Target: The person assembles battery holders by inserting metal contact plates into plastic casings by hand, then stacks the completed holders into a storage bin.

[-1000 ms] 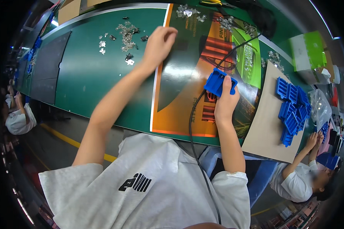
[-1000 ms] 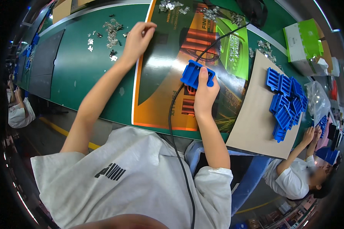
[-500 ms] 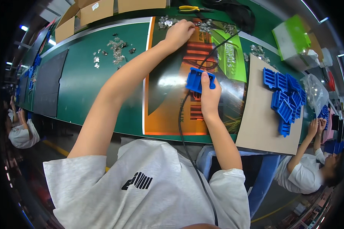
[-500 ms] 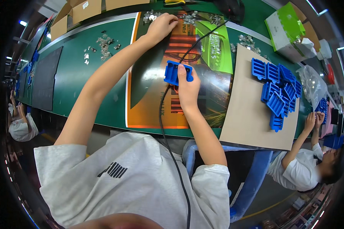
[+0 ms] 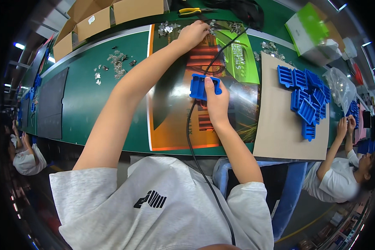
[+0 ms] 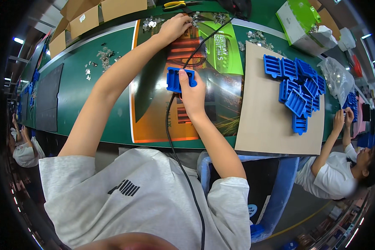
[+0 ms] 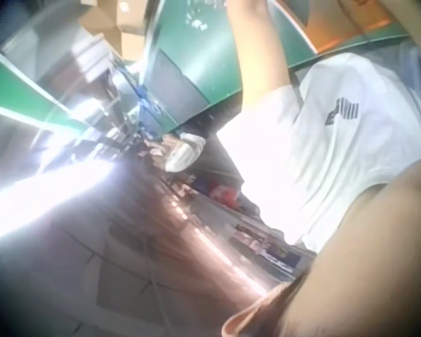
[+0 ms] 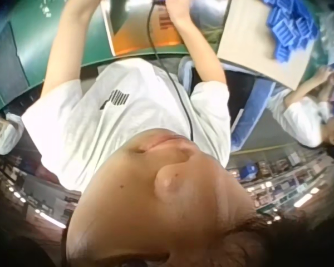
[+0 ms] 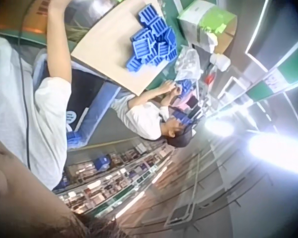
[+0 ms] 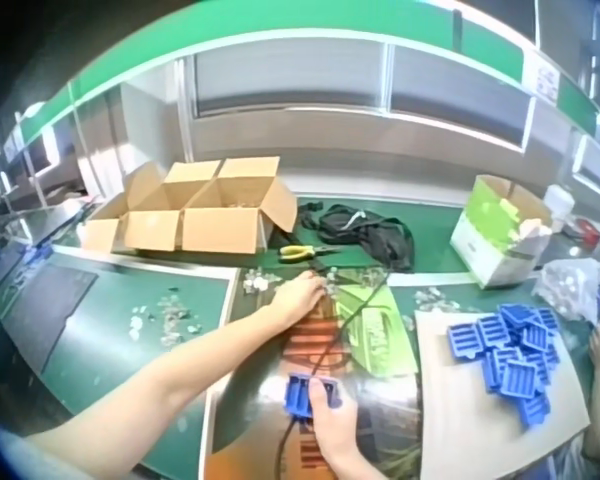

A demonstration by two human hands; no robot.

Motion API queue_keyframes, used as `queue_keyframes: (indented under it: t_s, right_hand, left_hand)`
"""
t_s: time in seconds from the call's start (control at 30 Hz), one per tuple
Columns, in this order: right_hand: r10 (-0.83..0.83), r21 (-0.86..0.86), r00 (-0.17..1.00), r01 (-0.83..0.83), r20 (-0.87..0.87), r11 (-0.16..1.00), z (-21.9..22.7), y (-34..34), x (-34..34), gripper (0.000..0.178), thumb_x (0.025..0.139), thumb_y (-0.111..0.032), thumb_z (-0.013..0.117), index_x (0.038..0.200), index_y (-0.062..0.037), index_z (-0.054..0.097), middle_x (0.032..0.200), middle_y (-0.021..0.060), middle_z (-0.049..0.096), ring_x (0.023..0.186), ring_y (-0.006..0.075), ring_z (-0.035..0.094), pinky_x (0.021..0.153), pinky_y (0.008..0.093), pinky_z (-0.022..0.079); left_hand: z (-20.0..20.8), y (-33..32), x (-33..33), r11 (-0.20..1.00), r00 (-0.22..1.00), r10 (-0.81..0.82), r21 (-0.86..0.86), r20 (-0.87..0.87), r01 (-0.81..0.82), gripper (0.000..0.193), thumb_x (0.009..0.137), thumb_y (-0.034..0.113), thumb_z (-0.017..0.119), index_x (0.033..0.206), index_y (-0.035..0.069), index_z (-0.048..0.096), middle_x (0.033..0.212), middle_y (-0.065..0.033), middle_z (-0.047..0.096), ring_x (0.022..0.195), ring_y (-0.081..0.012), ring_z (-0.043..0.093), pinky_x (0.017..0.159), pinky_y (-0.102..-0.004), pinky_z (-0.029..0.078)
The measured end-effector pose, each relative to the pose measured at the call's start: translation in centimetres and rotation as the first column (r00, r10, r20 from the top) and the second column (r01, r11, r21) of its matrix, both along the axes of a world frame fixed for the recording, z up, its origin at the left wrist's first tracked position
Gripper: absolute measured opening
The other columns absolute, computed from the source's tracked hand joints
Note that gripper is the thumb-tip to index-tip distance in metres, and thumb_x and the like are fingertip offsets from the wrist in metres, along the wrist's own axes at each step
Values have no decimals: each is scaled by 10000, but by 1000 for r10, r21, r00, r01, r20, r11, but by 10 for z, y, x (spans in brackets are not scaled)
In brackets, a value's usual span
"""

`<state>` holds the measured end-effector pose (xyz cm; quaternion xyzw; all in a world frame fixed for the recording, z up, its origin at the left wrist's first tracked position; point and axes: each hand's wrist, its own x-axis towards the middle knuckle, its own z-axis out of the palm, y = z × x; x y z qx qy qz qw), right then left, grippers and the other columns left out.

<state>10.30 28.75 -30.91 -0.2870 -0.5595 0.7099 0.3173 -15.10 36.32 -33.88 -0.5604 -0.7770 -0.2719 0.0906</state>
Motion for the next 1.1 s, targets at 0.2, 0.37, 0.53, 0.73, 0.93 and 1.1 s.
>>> queue_keyframes:
  t_s: [0.2, 0.37, 0.53, 0.73, 0.93, 1.1]
  right_hand:
    - [-18, 66, 1000, 19, -19, 998, -7, 0, -1, 306, 922, -357, 579, 912, -51, 562, 682, -11, 536, 537, 41, 480, 445, 199, 383]
    - [77, -59, 997, -75, 32, 995, 4, -1, 2, 340, 932, -359, 557, 945, -20, 582, 800, 22, 594, 679, 78, 563, 613, 220, 468]
    - [123, -168, 992, -119, 14, 979, -2, 8, 3, 372, 958, -376, 487, 1007, -13, 553, 789, 100, 635, 594, 156, 615, 543, 253, 493]
    - [163, -267, 985, -172, -57, 948, 17, -4, 0, 342, 964, -318, 470, 1075, 6, 489, 944, 135, 610, 758, 198, 642, 658, 320, 548]
    - [291, -253, 957, -283, -5, 925, 18, -17, -1, 345, 970, -284, 440, 1089, 32, 509, 1018, 136, 602, 871, 207, 627, 707, 349, 546]
    - [341, -287, 939, -315, 41, 904, 16, -17, -1, 332, 975, -260, 430, 1109, 33, 505, 1048, 137, 598, 916, 215, 630, 735, 358, 554]
  left_hand:
    - [-7, -1, 3, 997, 999, 26, 76, 35, -29, 221, 883, 278, 551, 1004, 126, 656, 984, -103, 622, 887, -358, 600, 752, -444, 499]
    - [-11, -23, 1, 940, 890, 7, 301, 457, -162, 239, 868, 245, 572, 965, 48, 664, 854, -109, 656, 748, -272, 651, 677, -374, 514]
    - [20, -124, 54, 980, 351, -165, 194, 922, -50, 256, 928, 241, 558, 1003, -4, 572, 830, -57, 599, 635, -92, 549, 560, -210, 437]
    - [21, -205, 81, 966, 100, -248, 253, 964, -44, 154, 942, 159, 516, 956, 6, 506, 966, -147, 619, 722, -139, 616, 583, -247, 509]
    - [26, -208, 87, 961, 101, -275, 278, 956, -11, 107, 913, 97, 557, 933, 3, 509, 876, -123, 622, 698, -138, 619, 576, -248, 511]
    - [30, -215, 94, 964, 266, -242, 262, 933, -44, 115, 909, 89, 571, 985, 4, 556, 878, -71, 613, 723, -107, 595, 618, -231, 500]
